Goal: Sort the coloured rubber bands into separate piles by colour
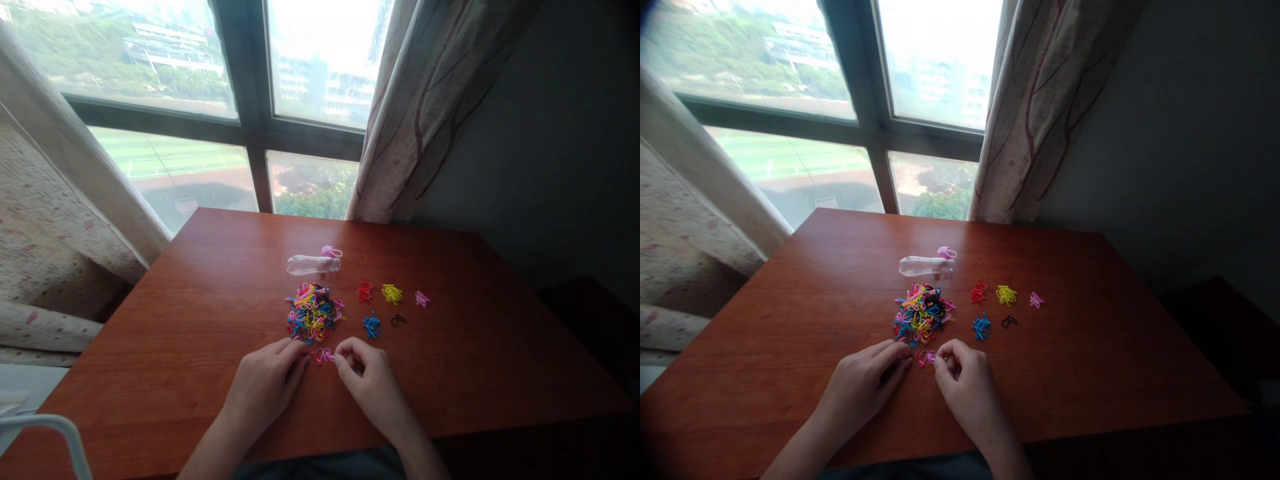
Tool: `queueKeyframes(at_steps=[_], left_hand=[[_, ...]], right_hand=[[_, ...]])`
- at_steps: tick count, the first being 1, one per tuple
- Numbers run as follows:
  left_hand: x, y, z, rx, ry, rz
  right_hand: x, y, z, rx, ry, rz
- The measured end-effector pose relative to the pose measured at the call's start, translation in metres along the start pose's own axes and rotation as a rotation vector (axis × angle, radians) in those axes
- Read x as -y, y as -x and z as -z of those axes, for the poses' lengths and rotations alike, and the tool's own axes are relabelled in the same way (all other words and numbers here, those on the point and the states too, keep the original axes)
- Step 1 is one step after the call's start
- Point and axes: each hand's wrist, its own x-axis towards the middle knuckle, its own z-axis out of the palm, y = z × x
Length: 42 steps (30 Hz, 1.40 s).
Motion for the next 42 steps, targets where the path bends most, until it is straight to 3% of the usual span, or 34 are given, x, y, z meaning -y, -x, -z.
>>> queueKeyframes(at_steps=[4,11,14,21,27,34,37,42], left_hand=[[0.0,0.0,0.0,-0.01,-0.003,-0.01],[0.001,0.0,-0.002,-0.018,-0.056,-0.013],[0.002,-0.001,-0.003,-0.02,-0.069,-0.023],[0.003,-0.001,-0.003,-0.03,-0.054,-0.028],[0.004,-0.001,-0.002,-0.049,-0.021,-0.024],[0.004,-0.001,0.001,-0.084,0.112,0.008],[0.006,-0.002,0.004,-0.1,0.234,0.036],[0.009,-0.003,0.006,-0.123,0.383,0.098]], right_hand=[[-0.002,0.002,0.001,0.009,-0.06,-0.013],[-0.011,0.006,0.012,-0.103,-0.016,0.001],[-0.026,0.006,0.034,-0.22,0.064,-0.021],[-0.088,-0.012,0.114,-0.591,0.288,-0.116],[-0.119,-0.038,0.139,-0.674,0.283,-0.145],[-0.111,-0.033,0.125,-0.699,0.343,-0.149],[-0.094,-0.021,0.1,-0.719,0.441,-0.115],[-0.067,-0.001,0.044,-0.601,0.376,0.072]])
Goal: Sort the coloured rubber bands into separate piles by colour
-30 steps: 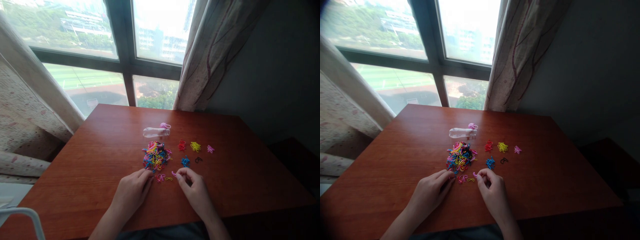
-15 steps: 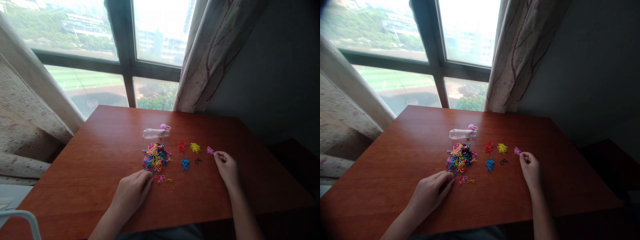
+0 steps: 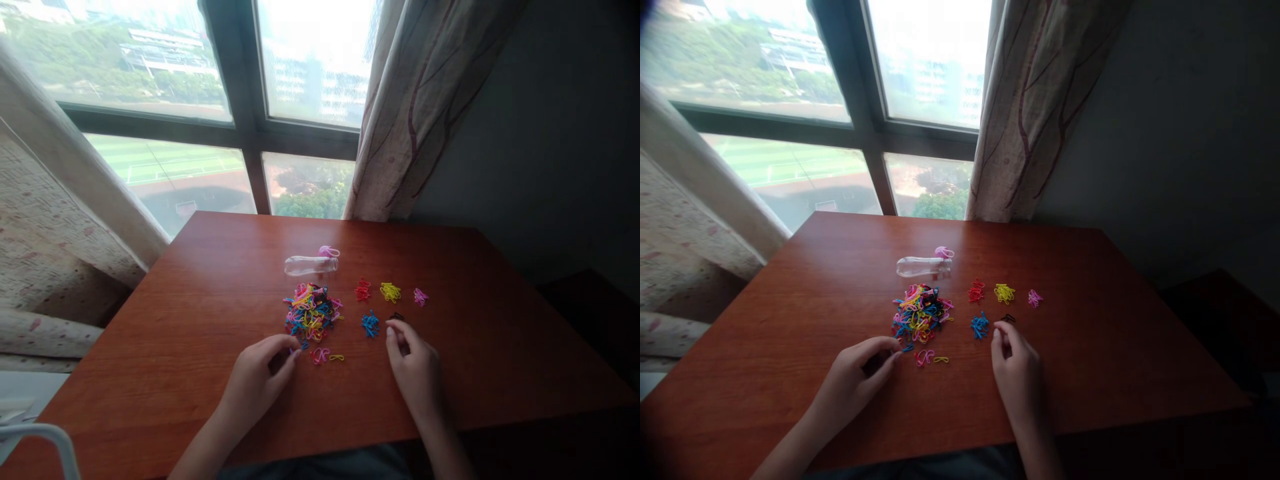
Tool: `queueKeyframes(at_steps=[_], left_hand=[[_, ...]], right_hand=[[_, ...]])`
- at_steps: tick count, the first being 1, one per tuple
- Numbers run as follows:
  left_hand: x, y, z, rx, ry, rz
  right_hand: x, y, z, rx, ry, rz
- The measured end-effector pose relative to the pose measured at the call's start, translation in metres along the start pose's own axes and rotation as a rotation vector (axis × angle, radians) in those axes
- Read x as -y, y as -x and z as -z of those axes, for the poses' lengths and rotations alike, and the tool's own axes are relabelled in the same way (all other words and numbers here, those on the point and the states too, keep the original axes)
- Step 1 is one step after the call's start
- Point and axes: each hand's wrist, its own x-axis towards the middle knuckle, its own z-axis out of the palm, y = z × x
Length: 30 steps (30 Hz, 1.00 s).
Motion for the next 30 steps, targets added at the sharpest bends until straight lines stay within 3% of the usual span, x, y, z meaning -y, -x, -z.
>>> queueKeyframes(at_steps=[8,23,30], left_hand=[[-0.005,-0.005,0.008,0.001,0.205,0.126],[0.004,0.002,-0.003,-0.07,-0.061,-0.075],[-0.014,-0.007,-0.005,-0.048,-0.165,-0.179]], right_hand=[[0.038,0.032,-0.019,0.273,-0.084,0.313],[0.056,0.03,-0.025,0.377,-0.027,0.33],[0.066,0.03,-0.029,0.38,-0.06,0.364]])
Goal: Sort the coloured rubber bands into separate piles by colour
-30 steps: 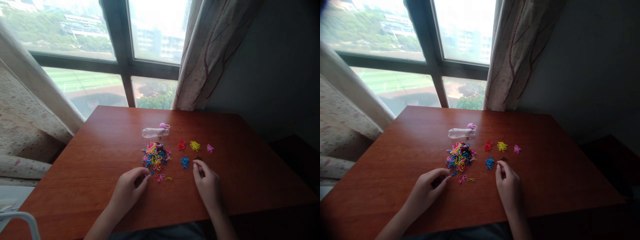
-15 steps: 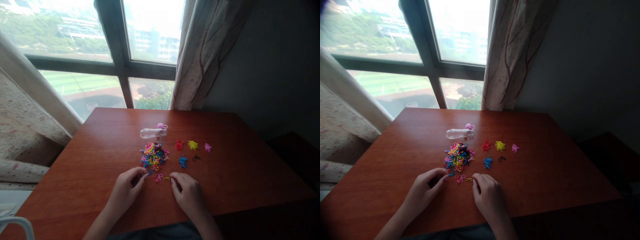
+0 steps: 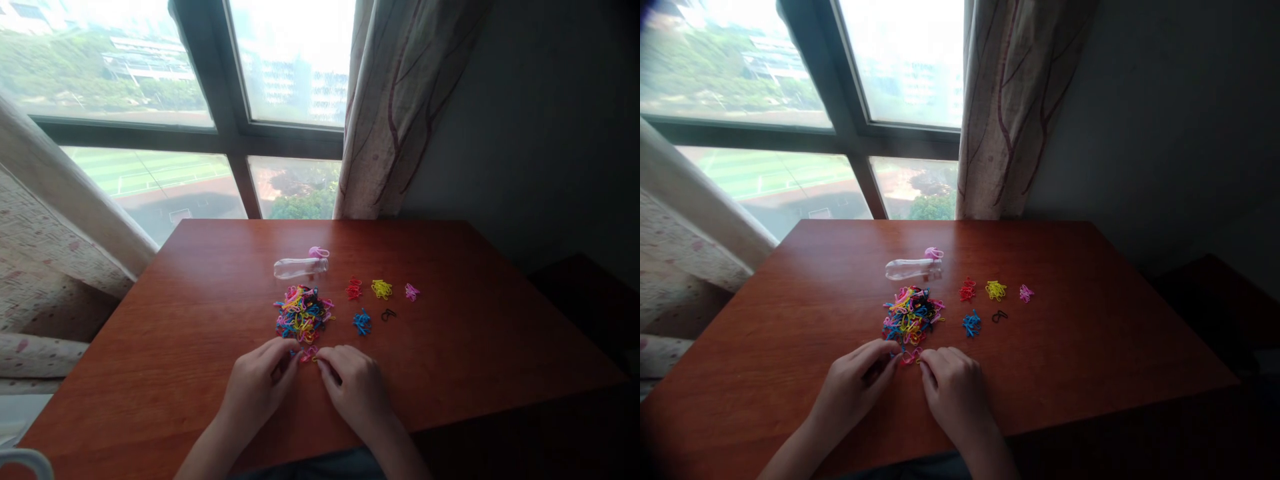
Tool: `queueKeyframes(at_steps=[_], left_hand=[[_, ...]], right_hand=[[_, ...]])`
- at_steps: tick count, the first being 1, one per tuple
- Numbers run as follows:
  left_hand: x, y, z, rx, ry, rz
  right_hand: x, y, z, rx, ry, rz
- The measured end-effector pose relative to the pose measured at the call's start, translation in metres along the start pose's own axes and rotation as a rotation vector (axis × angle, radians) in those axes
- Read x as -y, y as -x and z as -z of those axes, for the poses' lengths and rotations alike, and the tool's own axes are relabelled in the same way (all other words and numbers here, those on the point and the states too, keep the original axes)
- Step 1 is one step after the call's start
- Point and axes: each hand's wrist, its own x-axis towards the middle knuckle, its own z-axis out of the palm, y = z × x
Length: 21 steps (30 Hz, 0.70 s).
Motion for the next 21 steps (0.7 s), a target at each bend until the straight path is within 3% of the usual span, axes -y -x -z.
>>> queueKeyframes(at_steps=[3,9,12,16,21], left_hand=[[-0.013,-0.023,-0.002,0.048,-0.042,-0.056],[-0.039,-0.08,-0.018,0.299,-0.133,-0.162],[-0.05,-0.101,-0.03,0.359,-0.129,-0.206],[-0.056,-0.114,-0.041,0.393,-0.113,-0.234],[-0.051,-0.115,-0.035,0.382,-0.09,-0.218]], right_hand=[[0.001,0.007,0.003,-0.02,-0.06,-0.004],[0.004,0.02,0.006,-0.031,-0.08,-0.029],[0.003,0.02,0.005,-0.034,-0.103,-0.041],[0.001,0.02,0.003,-0.048,-0.128,-0.031],[0.002,0.018,0.003,-0.058,-0.159,-0.037]])
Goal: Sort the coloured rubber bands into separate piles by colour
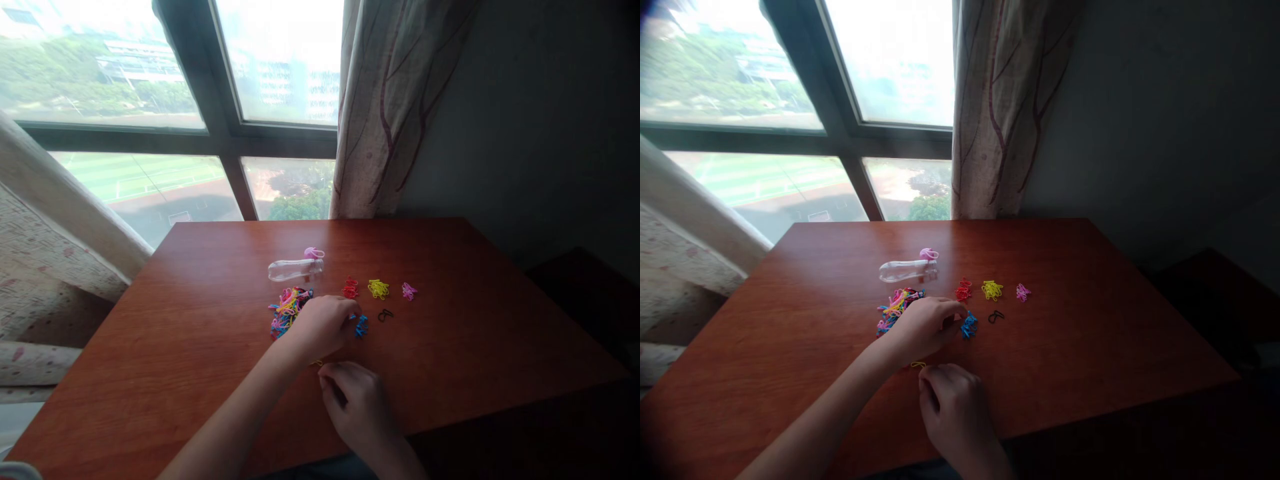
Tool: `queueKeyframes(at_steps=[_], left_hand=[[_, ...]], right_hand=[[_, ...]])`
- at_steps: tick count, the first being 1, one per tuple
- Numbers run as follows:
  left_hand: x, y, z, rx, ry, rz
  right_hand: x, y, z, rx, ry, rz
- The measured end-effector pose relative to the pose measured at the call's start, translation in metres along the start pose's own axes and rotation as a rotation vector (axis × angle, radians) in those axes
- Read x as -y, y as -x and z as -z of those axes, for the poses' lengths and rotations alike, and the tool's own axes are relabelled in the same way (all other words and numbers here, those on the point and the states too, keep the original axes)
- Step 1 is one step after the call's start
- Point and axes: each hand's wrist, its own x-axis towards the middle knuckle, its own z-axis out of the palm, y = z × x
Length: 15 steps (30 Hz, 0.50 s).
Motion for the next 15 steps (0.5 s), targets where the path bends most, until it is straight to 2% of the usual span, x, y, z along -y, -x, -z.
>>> queueKeyframes(at_steps=[7,15], left_hand=[[0.011,0.044,0.011,-0.108,0.06,0.066],[0.028,0.113,0.013,-0.232,0.039,0.235]], right_hand=[[-0.002,-0.001,0.001,-0.078,0.054,-0.041],[-0.001,-0.001,0.001,-0.04,0.134,-0.099]])
